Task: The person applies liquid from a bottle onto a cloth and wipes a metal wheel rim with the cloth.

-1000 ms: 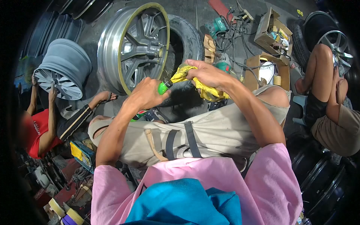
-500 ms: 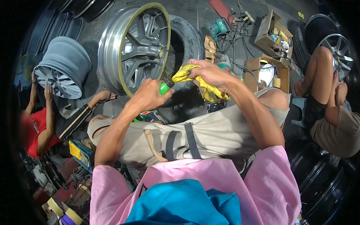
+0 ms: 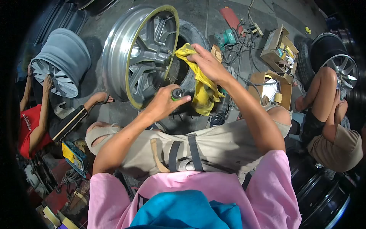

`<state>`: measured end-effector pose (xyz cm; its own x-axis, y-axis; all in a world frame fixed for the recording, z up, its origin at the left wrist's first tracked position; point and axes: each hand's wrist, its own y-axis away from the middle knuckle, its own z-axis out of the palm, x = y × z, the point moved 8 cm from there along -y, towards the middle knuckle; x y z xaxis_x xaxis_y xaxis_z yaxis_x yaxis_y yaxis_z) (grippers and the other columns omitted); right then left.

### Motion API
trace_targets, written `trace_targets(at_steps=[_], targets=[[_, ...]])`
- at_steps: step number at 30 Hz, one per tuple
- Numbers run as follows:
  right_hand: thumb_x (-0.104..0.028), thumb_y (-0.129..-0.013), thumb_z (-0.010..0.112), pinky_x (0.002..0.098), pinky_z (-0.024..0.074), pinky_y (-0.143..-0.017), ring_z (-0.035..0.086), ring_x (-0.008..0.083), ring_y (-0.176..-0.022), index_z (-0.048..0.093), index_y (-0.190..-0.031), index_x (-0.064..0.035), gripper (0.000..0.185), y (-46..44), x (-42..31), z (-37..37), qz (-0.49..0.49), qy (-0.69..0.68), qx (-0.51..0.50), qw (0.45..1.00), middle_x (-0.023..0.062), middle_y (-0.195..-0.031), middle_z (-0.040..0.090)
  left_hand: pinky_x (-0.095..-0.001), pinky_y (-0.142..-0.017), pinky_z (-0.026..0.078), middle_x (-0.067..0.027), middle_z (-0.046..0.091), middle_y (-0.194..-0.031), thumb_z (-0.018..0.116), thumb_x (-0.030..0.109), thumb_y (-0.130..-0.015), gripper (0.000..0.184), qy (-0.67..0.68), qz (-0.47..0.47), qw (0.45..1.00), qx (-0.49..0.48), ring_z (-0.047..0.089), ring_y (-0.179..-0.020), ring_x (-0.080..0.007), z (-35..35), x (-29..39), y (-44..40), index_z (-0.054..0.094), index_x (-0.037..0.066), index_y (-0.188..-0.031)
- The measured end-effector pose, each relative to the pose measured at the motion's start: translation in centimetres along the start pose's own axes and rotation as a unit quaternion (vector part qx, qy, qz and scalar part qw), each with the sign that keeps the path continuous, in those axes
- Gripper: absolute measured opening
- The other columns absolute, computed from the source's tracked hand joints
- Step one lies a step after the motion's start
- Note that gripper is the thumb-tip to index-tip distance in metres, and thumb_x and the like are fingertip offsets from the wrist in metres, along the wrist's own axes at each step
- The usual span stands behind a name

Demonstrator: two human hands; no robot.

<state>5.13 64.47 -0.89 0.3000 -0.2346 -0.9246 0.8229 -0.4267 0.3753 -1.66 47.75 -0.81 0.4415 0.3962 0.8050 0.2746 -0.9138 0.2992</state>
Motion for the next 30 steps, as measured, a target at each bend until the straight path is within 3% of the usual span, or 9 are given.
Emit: trace_targets(at_steps=[1, 2, 5, 6, 10, 14, 23, 25, 30], targets=[[-0.024, -0.102, 0.057, 0.0331, 0.0561, -0.072, 0.063, 0.0132, -0.095, 0.055, -0.135, -0.0048, 0.038, -1.7, 0.3, -0.5, -0.023, 0.062, 0.016, 0.998, 0.0043, -0.109, 0.062, -0.0458, -0.093, 0.054, -0.0286, 0.071, -0.111, 0.081, 0.044, -0.093, 0.062, 0.019, 0.005, 0.999, -0.037, 0.07, -0.105, -0.0444, 0.7, 0.2, -0.1, 0.068, -0.011, -0.117], [-0.026, -0.104, 0.056, 0.0387, 0.0532, -0.096, 0.067, 0.0259, -0.108, 0.049, -0.147, -0.0014, 0.05, -3.8, 0.1, -1.0, -0.141, 0.203, 0.031, 0.968, 0.0138, -0.13, 0.06, -0.0458, -0.093, 0.053, -0.0271, 0.07, -0.115, 0.081, 0.041, -0.094, 0.058, 0.005, 0.038, 0.999, -0.008, 0.069, -0.107, -0.0439, 1.5, -0.8, -0.1, 0.068, -0.011, -0.114], [-0.025, -0.104, 0.052, 0.0433, 0.0424, -0.112, 0.058, 0.0301, -0.128, 0.05, -0.138, -0.0017, 0.041, -7.9, 1.2, 0.4, -0.214, 0.234, 0.034, 0.948, 0.0183, -0.135, 0.061, -0.046, -0.09, 0.053, -0.0261, 0.069, -0.108, 0.082, 0.035, -0.094, 0.048, 0.014, 0.025, 0.999, -0.032, 0.068, -0.101, -0.0438, 2.9, -2.1, 0.1, 0.068, -0.008, -0.109], [-0.021, -0.102, 0.048, 0.0508, 0.0493, -0.094, 0.063, 0.0489, -0.108, 0.05, -0.13, -0.0015, 0.035, -9.0, 0.8, 1.4, -0.261, 0.26, 0.027, 0.929, 0.0296, -0.111, 0.063, -0.046, -0.09, 0.053, -0.0261, 0.069, -0.108, 0.082, 0.035, -0.094, 0.048, 0.011, 0.022, 0.999, -0.031, 0.068, -0.101, -0.0438, 3.0, -2.2, 0.2, 0.068, -0.008, -0.109], [-0.015, -0.098, 0.048, 0.0597, 0.047, -0.086, 0.061, 0.0532, -0.1, 0.052, -0.13, -0.0023, 0.034, -12.2, 1.4, 2.9, -0.289, 0.34, -0.01, 0.895, 0.0304, -0.104, 0.067, -0.0465, -0.088, 0.052, -0.0233, 0.068, -0.104, 0.082, 0.033, -0.093, 0.043, 0.018, 0.041, 0.999, -0.024, 0.067, -0.099, -0.0444, 2.7, -1.8, 0.5, 0.068, -0.005, -0.105], [-0.012, -0.093, 0.051, 0.0593, 0.0495, -0.082, 0.063, 0.0537, -0.095, 0.057, -0.124, -0.0029, 0.033, -14.0, -0.1, 3.8, -0.308, 0.425, -0.013, 0.851, 0.0305, -0.097, 0.068, -0.0476, -0.086, 0.052, -0.0207, 0.065, -0.103, 0.082, 0.034, -0.093, 0.042, 0.032, 0.036, 0.997, -0.059, 0.065, -0.098, -0.0437, 2.7, -1.7, 0.2, 0.067, -0.004, -0.105], [-0.015, -0.098, 0.051, 0.0583, 0.0465, -0.079, 0.059, 0.0543, -0.096, 0.054, -0.122, -0.0043, 0.026, -12.6, 1.7, 1.8, -0.298, 0.348, -0.075, 0.886, 0.0289, -0.097, 0.064, -0.0488, -0.086, 0.053, -0.0205, 0.065, -0.108, 0.08, 0.037, -0.094, 0.042, 0.009, 0.041, 0.995, -0.088, 0.067, -0.098, -0.0441, 2.5, -1.6, 0.3, 0.067, 0.0, -0.109], [-0.013, -0.097, 0.051, 0.0577, 0.047, -0.079, 0.061, 0.0532, -0.094, 0.055, -0.127, -0.0061, 0.031, -12.9, 0.9, 2.2, -0.367, 0.345, -0.049, 0.862, 0.029, -0.096, 0.064, -0.0487, -0.086, 0.054, -0.0206, 0.065, -0.109, 0.079, 0.038, -0.094, 0.043, -0.001, 0.031, 0.994, -0.105, 0.067, -0.099, -0.0442, 2.7, -1.8, 0.1, 0.067, 0.0, -0.11], [-0.007, -0.091, 0.054, 0.0573, 0.0533, -0.081, 0.066, 0.0507, -0.097, 0.065, -0.123, -0.0075, 0.033, -16.5, -0.9, 1.8, -0.305, 0.436, 0.039, 0.846, 0.0289, -0.104, 0.07, -0.0489, -0.089, 0.053, -0.0195, 0.065, -0.111, 0.079, 0.042, -0.094, 0.046, -0.002, 0.038, 0.994, -0.104, 0.066, -0.102, -0.0429, 2.7, -2.0, 0.0, 0.068, 0.001, -0.111]])
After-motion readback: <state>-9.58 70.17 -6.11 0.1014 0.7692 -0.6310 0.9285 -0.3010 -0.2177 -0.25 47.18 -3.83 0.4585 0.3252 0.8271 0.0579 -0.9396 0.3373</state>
